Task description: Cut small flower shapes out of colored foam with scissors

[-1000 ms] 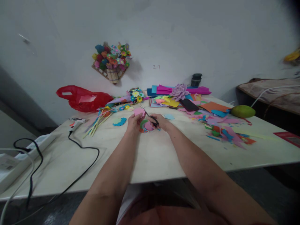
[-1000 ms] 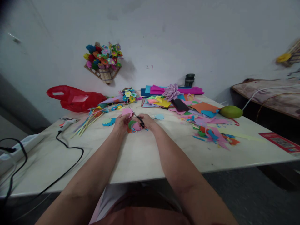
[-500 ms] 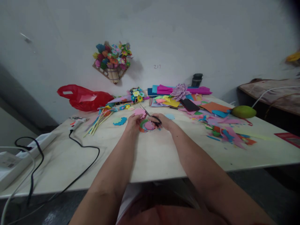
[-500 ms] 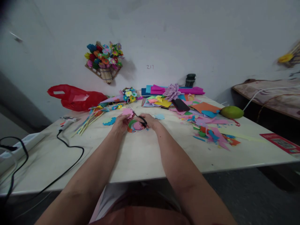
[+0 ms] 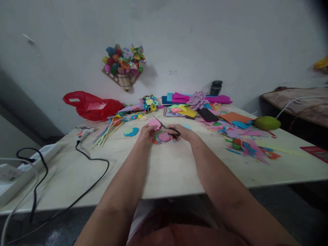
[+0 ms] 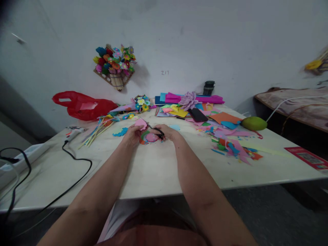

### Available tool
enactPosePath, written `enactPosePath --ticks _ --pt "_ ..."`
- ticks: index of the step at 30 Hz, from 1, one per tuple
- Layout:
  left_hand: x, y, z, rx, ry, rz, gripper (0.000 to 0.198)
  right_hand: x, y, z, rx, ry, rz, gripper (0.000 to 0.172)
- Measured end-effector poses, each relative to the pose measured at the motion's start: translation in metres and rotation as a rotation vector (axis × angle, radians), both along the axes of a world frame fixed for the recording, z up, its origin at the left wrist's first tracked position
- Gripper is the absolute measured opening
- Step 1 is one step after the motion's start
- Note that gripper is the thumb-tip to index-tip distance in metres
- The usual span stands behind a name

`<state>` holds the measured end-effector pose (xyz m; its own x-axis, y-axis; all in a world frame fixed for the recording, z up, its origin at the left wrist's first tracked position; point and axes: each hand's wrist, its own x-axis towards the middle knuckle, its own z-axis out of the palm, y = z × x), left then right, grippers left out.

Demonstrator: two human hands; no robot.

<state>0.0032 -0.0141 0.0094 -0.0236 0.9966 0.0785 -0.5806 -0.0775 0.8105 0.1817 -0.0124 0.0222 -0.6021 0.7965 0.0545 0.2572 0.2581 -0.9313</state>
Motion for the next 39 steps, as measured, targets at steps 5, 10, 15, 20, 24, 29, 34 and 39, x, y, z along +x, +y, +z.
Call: enactPosePath --ticks 5,10,15,20,24,29,34,39 --pt "-0.0003 -0.0017 0.0009 0.003 0.015 -0.025 0.019 0.0009 0.0 -0.0003 0.013 -0.046 -0.004 0.026" --pt "-0.0007 -0.0001 -0.0006 -0.006 0.0 -0.036 0.02 0.0011 -0.0013 0.0006 0.022 -0.059 -0.017 0.029" --pt "-0.0005 0.0008 -0.0004 -0.044 -0.012 -0.011 0.017 0.0012 -0.0016 0.0017 0.023 -0.063 -0.015 0.028" --pt "-0.0001 -0.0012 0.0009 -0.019 0.013 -0.026 0.018 0.001 0.0015 -0.002 0.017 -0.048 0.003 0.027" --pt "0.0006 -0.0017 0.0011 -0.02 0.006 -0.011 0.016 0.0002 0.0012 -0.0025 0.003 -0.037 0.002 0.028" --pt "0.0007 -0.0004 0.0003 -0.006 -0.009 0.005 0.014 -0.0002 -0.0021 0.0017 -0.004 -0.035 0.016 0.029" --pt "0.0001 0.0008 -0.0008 -0.01 -0.005 0.024 0.015 -0.0005 -0.0017 0.0015 -0.004 -0.052 0.007 0.03" --pt "0.0 0.0005 -0.0009 -0.009 0.019 0.024 0.016 -0.0007 0.0025 -0.0043 0.001 -0.043 -0.009 0.028"
